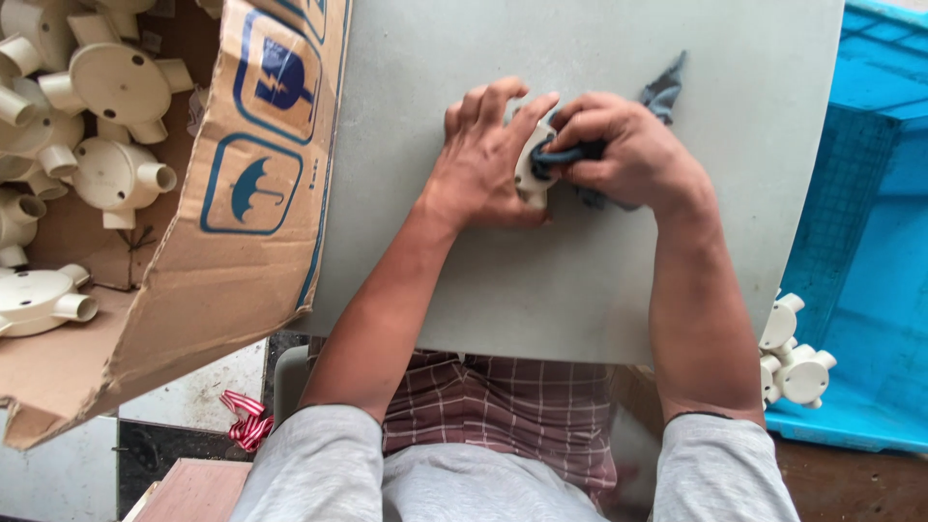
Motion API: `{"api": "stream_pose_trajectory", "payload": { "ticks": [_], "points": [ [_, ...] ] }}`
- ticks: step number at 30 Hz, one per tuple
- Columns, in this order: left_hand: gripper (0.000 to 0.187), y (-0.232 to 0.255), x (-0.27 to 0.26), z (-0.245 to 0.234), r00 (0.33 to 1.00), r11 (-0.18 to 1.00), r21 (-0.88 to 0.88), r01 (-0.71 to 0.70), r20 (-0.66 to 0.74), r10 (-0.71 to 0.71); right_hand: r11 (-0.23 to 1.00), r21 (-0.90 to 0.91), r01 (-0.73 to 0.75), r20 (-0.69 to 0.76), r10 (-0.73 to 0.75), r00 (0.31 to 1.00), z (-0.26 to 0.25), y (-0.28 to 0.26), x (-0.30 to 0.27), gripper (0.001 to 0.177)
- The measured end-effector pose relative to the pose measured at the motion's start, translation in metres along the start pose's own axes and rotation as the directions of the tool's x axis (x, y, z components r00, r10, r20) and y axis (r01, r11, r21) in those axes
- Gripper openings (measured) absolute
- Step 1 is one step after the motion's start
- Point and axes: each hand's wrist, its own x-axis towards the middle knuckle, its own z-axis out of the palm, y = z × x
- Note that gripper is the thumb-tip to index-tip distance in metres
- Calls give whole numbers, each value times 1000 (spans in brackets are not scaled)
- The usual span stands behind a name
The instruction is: Cleaning plastic junction boxes with a cloth and placing them into a storage bin
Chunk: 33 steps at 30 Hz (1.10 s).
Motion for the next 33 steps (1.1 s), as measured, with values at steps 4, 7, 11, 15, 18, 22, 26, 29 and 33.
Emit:
{"api": "stream_pose_trajectory", "payload": {
  "ticks": [4,7,11,15,18,22,26,29,33],
  "points": [
    [90,-7,45,-8,999,991,-129,-38,-18,36,996,-26,-88,-105,85,991,-19,20,21,19],
    [105,-17,64,-10,997,985,-157,-67,35,74,998,-37,44,-197,-51,979,-21,38,30,22],
    [107,-30,65,-12,971,949,-310,-63,200,130,989,-95,111,-219,-130,967,-14,44,27,22],
    [85,-45,76,-23,958,852,-524,28,257,126,958,-154,243,-330,-282,901,-10,51,34,20],
    [79,-47,78,-28,956,847,-530,31,262,129,949,-184,255,-356,-306,883,-8,55,37,18],
    [73,-49,77,-25,965,838,-545,22,232,126,953,-191,235,-420,-296,858,-3,56,38,18],
    [66,-46,76,-16,987,844,-532,70,162,20,944,-272,187,-549,-312,776,-2,52,38,13],
    [60,-41,75,-13,992,851,-517,98,120,-41,936,-291,196,-552,-332,765,-2,47,37,12],
    [58,-38,75,-11,992,854,-505,128,64,-110,936,-262,237,-512,-343,788,-4,44,37,12]
  ]
}}
